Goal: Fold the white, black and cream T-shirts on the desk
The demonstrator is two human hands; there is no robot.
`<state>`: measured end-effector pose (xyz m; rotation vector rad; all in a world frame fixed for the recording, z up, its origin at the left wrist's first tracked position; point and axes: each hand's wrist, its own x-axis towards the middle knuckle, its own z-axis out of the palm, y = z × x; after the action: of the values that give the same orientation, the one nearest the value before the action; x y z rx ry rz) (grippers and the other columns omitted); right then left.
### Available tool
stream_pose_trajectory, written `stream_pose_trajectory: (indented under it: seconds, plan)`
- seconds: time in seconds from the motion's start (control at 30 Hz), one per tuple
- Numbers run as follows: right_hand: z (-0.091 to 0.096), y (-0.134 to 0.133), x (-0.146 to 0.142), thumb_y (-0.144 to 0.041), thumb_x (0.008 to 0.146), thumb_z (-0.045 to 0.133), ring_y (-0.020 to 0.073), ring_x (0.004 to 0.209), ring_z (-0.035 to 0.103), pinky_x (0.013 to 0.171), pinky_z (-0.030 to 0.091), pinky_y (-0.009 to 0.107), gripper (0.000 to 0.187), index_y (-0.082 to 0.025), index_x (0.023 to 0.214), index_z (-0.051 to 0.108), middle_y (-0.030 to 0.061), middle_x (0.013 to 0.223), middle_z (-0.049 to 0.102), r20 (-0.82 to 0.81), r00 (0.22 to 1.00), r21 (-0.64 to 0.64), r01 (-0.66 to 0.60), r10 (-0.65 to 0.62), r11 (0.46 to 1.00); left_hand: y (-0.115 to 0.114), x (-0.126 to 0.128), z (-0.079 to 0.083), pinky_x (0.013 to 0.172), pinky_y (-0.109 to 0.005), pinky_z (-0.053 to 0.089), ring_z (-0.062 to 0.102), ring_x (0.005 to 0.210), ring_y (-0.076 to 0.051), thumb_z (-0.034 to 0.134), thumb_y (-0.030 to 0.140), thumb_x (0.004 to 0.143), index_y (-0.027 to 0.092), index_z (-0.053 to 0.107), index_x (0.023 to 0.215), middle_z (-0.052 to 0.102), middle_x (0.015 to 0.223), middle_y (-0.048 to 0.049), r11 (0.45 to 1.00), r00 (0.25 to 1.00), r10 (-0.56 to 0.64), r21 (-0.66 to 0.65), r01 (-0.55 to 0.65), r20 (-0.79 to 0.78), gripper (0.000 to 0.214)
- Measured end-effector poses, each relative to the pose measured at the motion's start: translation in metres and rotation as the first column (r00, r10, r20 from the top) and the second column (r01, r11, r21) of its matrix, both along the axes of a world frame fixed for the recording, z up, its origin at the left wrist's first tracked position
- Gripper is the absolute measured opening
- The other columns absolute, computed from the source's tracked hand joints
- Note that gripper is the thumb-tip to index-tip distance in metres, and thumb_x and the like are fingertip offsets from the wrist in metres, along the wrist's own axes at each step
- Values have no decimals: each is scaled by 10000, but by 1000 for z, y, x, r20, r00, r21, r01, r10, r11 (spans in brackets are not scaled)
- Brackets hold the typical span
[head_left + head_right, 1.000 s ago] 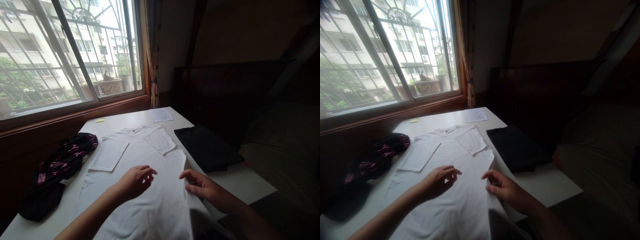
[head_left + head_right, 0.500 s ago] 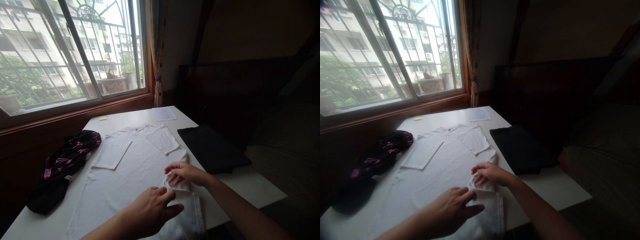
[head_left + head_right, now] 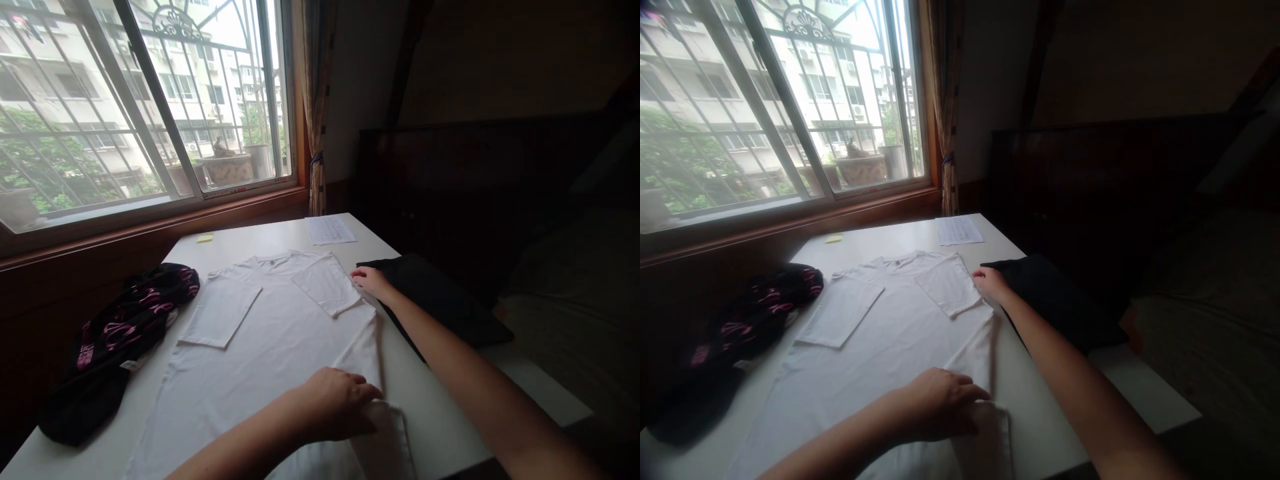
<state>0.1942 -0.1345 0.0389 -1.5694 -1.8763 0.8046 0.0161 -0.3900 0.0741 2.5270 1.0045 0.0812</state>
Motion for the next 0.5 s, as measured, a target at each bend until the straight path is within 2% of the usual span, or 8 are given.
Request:
stream_pose_trajectory:
  seconds: [0.1, 0.23, 0.4, 0.5]
  plan:
    - [-8, 26, -11, -198, 847, 602, 272, 1096, 687, 967, 516, 349, 263, -160, 1050, 765, 116, 1154, 751, 96, 994, 53, 45, -50, 998, -1, -4, 5, 770, -313, 567, 735, 919, -241, 714, 439, 886, 280, 666, 1272, 751, 1067, -54, 996, 997, -42, -76, 47, 68, 420]
    - [-19, 56, -32, -226, 859, 617, 268, 1135, 666, 976, 494, 338, 333, -167, 1165, 735, 121, 1193, 734, 182, 981, 82, 56, -70, 995, -18, -27, 33, 874, -295, 549, 709, 974, -213, 686, 374, 930, 264, 651, 1306, 739, 1090, -74, 988, 972, 19, -155, 18, 235, 393]
    - [-22, 88, -58, -275, 846, 676, 272, 1179, 633, 1005, 470, 328, 452, -166, 1284, 665, 131, 1232, 700, 255, 965, 81, 40, -59, 996, -57, -79, 76, 863, -229, 540, 671, 935, -150, 582, 252, 995, 326, 542, 1433, 696, 1091, -63, 957, 914, 168, -282, -62, 370, 445]
    - [-19, 103, -68, -267, 798, 725, 293, 1167, 633, 972, 488, 335, 585, -135, 1355, 608, 178, 1295, 652, 280, 958, 49, 54, -65, 997, -86, -114, 84, 877, -200, 532, 662, 956, -147, 614, 319, 981, 386, 476, 1483, 668, 1086, -53, 943, 885, 247, -308, -126, 395, 525]
